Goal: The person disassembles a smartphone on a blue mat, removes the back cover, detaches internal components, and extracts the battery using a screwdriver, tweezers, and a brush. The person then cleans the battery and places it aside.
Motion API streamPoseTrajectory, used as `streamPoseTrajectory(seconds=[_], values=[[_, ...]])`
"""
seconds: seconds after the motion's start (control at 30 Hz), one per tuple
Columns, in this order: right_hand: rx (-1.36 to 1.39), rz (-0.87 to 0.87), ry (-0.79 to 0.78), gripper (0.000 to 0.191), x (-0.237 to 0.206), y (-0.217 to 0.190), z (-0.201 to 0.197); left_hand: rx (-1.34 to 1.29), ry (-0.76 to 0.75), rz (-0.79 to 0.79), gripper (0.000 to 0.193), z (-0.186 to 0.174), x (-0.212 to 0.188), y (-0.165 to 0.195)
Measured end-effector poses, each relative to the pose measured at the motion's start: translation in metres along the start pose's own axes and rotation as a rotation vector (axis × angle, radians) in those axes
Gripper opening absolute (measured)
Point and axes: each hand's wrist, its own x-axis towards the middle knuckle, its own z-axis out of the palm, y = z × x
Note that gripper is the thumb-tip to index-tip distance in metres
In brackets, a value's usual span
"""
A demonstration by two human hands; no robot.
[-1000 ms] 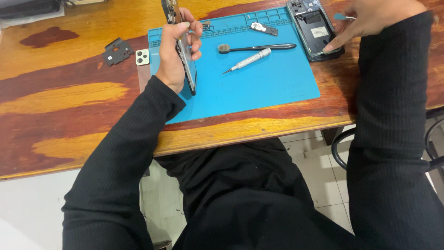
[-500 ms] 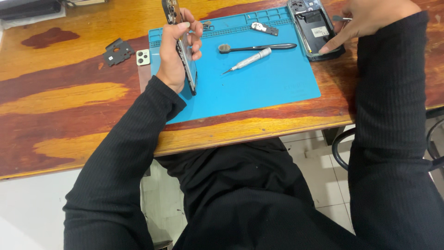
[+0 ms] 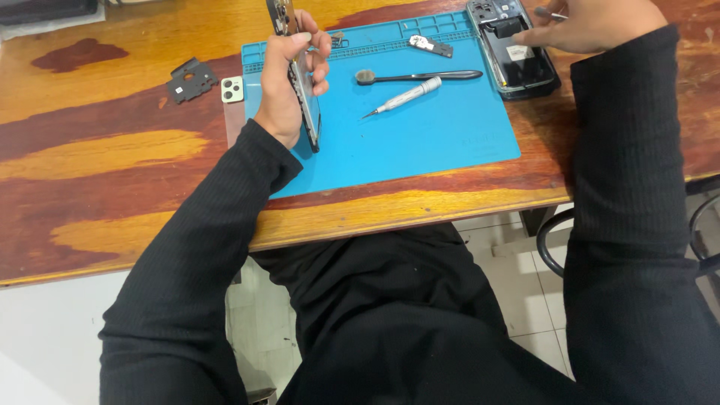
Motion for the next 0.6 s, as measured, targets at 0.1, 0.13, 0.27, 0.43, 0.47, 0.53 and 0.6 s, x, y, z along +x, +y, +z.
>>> streamPoseTrajectory(seconds=[0.1,0.13,0.27,0.43,0.47,0.53,0.6], values=[[0.007,0.109,-0.052,0.044,0.001,0.002,0.005,0.011,-0.012,0.016,0.035,0.000,0.000,-0.001],[0.006,0.146,-0.063,0.042,0.001,0.002,0.006,0.005,-0.008,0.011,0.035,0.000,0.000,-0.001],[-0.029,-0.005,0.026,0.040,-0.003,-0.014,-0.002,0.017,-0.010,0.005,0.034,0.000,0.000,0.000],[-0.096,-0.076,0.226,0.059,-0.010,-0.051,-0.004,0.018,-0.011,0.012,0.030,0.000,0.000,0.000],[-0.121,-0.089,0.213,0.059,-0.010,-0.055,-0.005,0.019,-0.011,0.011,0.029,0.000,0.000,0.000],[-0.170,-0.114,0.189,0.058,-0.008,-0.058,-0.005,0.007,-0.013,0.003,0.031,0.000,0.000,0.001],[-0.142,-0.041,0.127,0.054,-0.006,-0.055,-0.002,0.013,-0.015,0.001,0.032,0.001,0.001,0.001]])
